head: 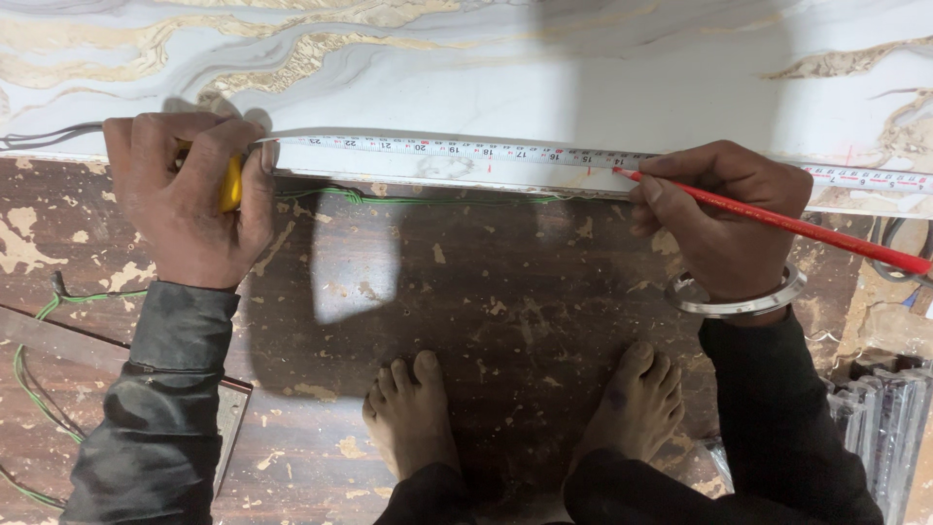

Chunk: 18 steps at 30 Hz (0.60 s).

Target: The person measures a large marble-patterned panel on a workbench, holding a tape measure and a long ruler against the panel and marking positions with a red pencil. They then use an L-square to draw straight vertical red lines across the panel surface.

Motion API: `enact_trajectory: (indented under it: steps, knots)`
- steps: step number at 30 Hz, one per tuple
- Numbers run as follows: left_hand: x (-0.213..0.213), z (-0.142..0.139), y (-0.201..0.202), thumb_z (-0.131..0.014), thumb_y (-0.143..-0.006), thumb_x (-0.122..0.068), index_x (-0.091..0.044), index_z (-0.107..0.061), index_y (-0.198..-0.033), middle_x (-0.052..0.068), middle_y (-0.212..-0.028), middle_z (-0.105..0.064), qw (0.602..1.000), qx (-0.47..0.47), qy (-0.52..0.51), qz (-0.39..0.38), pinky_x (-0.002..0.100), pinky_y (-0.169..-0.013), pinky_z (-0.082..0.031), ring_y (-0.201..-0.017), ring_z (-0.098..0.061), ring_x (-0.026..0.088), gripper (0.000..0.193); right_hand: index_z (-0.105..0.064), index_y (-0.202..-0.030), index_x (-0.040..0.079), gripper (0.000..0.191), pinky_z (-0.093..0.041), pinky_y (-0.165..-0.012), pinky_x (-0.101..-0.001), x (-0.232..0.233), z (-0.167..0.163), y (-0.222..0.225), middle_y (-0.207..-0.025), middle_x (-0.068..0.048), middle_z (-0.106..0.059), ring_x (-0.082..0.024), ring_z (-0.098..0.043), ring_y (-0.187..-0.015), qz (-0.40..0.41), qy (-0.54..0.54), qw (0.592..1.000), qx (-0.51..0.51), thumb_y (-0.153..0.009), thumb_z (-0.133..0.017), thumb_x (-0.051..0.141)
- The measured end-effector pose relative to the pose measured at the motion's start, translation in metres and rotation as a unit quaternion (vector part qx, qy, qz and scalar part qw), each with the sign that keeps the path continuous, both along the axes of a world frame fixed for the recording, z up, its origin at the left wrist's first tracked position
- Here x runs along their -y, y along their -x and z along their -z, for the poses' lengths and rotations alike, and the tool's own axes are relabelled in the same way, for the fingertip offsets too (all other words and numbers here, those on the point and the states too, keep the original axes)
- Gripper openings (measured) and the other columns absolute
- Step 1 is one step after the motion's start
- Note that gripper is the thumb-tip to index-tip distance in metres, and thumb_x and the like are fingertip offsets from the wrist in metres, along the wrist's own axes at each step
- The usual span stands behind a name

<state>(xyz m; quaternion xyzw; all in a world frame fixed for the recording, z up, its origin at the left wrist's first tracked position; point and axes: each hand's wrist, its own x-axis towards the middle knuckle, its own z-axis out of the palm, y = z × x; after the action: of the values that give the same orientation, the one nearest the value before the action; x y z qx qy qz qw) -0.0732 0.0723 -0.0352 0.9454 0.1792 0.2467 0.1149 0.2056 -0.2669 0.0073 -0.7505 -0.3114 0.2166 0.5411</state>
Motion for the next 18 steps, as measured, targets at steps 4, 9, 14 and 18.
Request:
enact_trajectory:
  steps: [4,9,14,18]
  knots:
    - [-0.0011,0.0020,0.0004,-0.070,-0.109,-0.021,-0.012,-0.076,-0.116,0.003,-0.112,-0.059,1.000,0.002,-0.003,0.002,0.035,-0.083,-0.041,-0.102,-0.045,0.022,0.013,-0.070,-0.113,-0.008,0.008,-0.065,-0.064,-0.0257,-0.0006,-0.0005,0.0000,-0.088,-0.016,-0.074,-0.016,-0.075,-0.074,-0.001,0.001,1.000,0.002,-0.108,-0.068,-0.001]
    - [-0.0026,0.0044,0.0008,-0.070,-0.110,-0.021,-0.013,-0.077,-0.115,0.003,-0.113,-0.059,1.000,-0.001,-0.001,-0.001,0.034,-0.080,-0.039,-0.103,-0.045,0.021,0.012,-0.069,-0.113,-0.007,0.008,-0.065,-0.067,-0.0272,-0.0011,-0.0001,-0.0002,-0.093,-0.016,-0.074,-0.016,-0.075,-0.074,0.001,-0.004,1.000,-0.004,-0.108,-0.067,-0.002]
    - [-0.0032,0.0048,-0.0003,-0.072,-0.114,-0.019,-0.013,-0.076,-0.115,0.003,-0.113,-0.059,1.000,0.003,-0.007,0.003,0.033,-0.080,-0.040,-0.104,-0.045,0.020,0.008,-0.070,-0.111,-0.008,0.006,-0.066,-0.063,-0.0264,-0.0005,0.0000,-0.0029,-0.086,-0.017,-0.074,-0.017,-0.075,-0.072,-0.017,-0.002,1.000,0.018,-0.109,-0.067,-0.003]
    - [-0.0038,0.0038,-0.0011,-0.070,-0.109,-0.020,-0.012,-0.077,-0.113,0.004,-0.111,-0.059,1.000,-0.001,-0.009,0.003,0.034,-0.081,-0.041,-0.101,-0.045,0.021,0.011,-0.069,-0.112,-0.008,0.006,-0.065,-0.063,-0.0262,-0.0003,0.0001,-0.0017,-0.087,-0.016,-0.073,-0.017,-0.075,-0.073,-0.006,-0.006,1.000,0.001,-0.109,-0.067,-0.003]
